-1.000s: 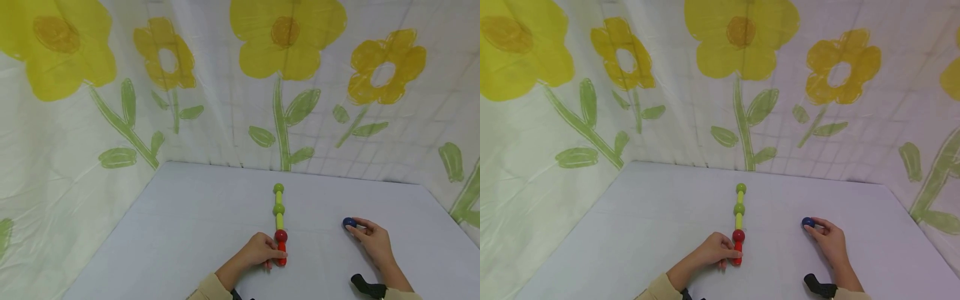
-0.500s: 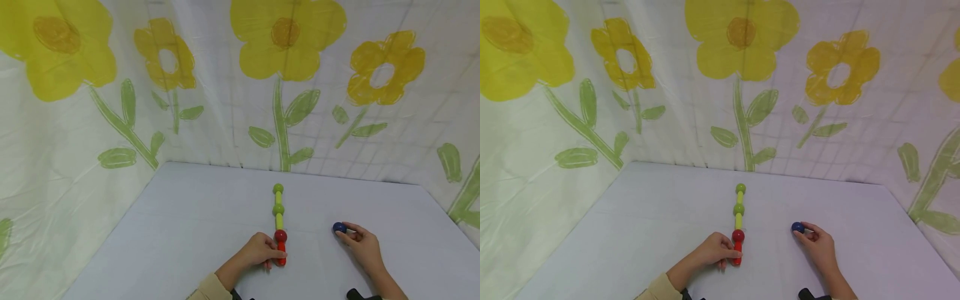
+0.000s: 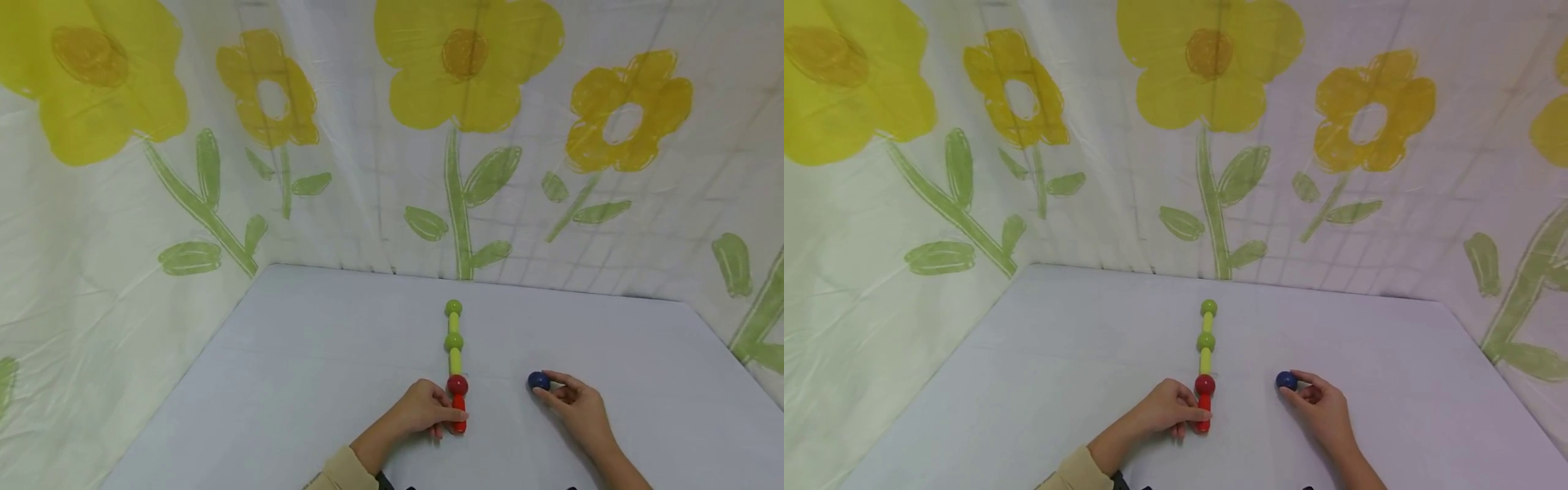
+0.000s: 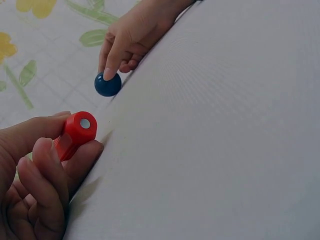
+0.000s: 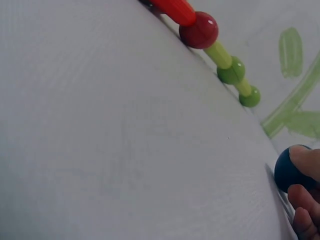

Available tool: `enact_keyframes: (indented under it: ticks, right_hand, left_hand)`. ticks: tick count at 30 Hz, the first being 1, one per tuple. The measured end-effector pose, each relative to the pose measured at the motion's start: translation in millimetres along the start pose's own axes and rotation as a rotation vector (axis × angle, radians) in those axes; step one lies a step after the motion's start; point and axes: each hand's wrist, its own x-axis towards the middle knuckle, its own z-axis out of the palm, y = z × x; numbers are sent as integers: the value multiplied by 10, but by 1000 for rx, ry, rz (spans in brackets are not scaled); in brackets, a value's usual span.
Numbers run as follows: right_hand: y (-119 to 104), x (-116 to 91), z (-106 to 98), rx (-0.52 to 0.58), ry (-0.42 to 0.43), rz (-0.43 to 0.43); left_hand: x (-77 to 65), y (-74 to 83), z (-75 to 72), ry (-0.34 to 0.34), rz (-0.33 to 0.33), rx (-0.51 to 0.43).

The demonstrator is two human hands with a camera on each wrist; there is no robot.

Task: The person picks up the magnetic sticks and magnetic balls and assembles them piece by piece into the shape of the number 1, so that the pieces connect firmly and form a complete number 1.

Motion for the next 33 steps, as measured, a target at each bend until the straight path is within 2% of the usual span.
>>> enact_keyframes:
  ticks: [8, 15, 20, 29, 33]
  right_hand:
    - [-39, -90, 77, 10, -4, -32]
    - [-155, -228, 181, 59, -24, -71]
    - [-231, -329, 272, 95, -59, -81]
    - [-315, -435, 387, 137, -165, -26]
    - [-339, -474, 424, 155, -194, -43]
  left_hand:
    - [-1, -2, 2, -1, 14, 0]
    - [-8, 25, 5, 3, -12, 6]
    - [-7, 29, 11, 10, -33, 18]
    - [-9, 19, 2, 5, -17, 16]
    - [3, 10, 7, 5, -12, 13]
